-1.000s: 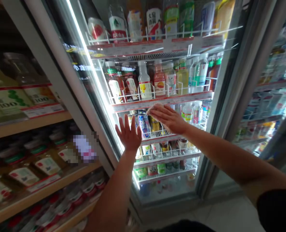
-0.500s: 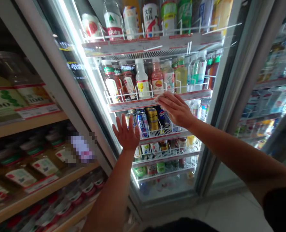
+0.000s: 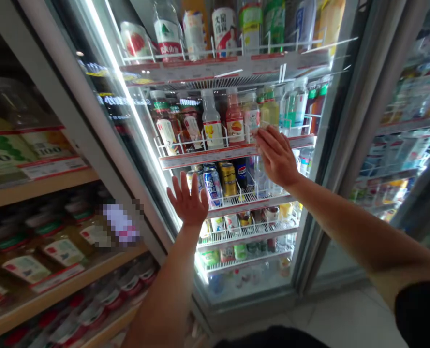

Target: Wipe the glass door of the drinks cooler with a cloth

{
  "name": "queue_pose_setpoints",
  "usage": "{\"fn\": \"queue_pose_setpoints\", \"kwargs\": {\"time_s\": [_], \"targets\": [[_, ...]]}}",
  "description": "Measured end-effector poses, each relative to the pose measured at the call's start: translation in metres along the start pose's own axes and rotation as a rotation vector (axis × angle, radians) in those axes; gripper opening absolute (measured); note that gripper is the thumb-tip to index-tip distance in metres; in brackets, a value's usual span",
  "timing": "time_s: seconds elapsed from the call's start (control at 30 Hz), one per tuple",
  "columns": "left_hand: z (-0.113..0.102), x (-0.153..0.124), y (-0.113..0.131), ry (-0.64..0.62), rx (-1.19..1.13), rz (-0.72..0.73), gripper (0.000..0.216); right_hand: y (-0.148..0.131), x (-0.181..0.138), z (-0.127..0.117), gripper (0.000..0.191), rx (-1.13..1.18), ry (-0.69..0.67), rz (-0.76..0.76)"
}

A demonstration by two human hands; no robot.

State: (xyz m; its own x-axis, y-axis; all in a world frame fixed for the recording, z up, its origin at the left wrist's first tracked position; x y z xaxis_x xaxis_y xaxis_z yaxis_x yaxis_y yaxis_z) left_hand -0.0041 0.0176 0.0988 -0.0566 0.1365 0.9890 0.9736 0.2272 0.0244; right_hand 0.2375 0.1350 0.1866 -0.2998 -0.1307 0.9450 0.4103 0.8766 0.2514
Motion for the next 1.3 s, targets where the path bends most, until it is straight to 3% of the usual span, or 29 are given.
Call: {"fn": "queue_pose_setpoints", "kwargs": {"time_s": [0.07, 0.2, 0.43, 0.6, 0.8, 1.03, 1.2, 1.3], "targets": [[0.000, 0.000, -0.001, -0.003, -0.021, -0.006, 0.053, -0.003, -0.009, 0.001, 0.073, 0.019, -0.006, -0.013], [-0.003, 0.000, 0.001, 0.027, 0.023, 0.021, 0.052, -0.012, -0.021, 0.014, 0.073, 0.047, -0.160, -0.126], [0.001, 0.000, -0.002, -0.007, -0.006, -0.016, 0.052, 0.016, -0.014, -0.007, 0.063, -0.003, -0.012, 0.086], [0.001, -0.001, -0.003, -0.017, -0.020, -0.015, 0.053, 0.003, -0.031, 0.004, 0.065, 0.004, -0.116, -0.005], [0.004, 0.000, -0.004, -0.046, -0.032, -0.032, 0.053, 0.037, -0.015, -0.022, 0.058, -0.033, 0.100, 0.144], [0.003, 0.000, -0.003, -0.038, -0.009, -0.037, 0.052, 0.028, -0.033, -0.015, 0.058, -0.023, -0.048, 0.059], [-0.001, 0.000, 0.000, 0.004, 0.010, -0.004, 0.052, 0.051, -0.029, -0.031, 0.054, -0.044, 0.051, 0.173], [0.000, 0.000, -0.001, -0.015, 0.005, -0.006, 0.053, 0.042, -0.046, -0.028, 0.059, -0.022, 0.071, 0.141]]}}
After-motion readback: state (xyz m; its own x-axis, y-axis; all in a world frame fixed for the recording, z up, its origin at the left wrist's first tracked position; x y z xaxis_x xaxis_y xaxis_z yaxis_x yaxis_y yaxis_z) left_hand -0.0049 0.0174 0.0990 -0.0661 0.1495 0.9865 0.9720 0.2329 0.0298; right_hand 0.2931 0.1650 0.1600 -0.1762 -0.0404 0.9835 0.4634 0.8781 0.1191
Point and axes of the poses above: each hand's wrist, its own x-axis towards the middle knuckle, its own z-axis out of the palm, y = z × x, the point moved 10 cm from there along x, towards the middle knuckle, and after that the axes turned 5 degrees about x, right-handed, at the moved point
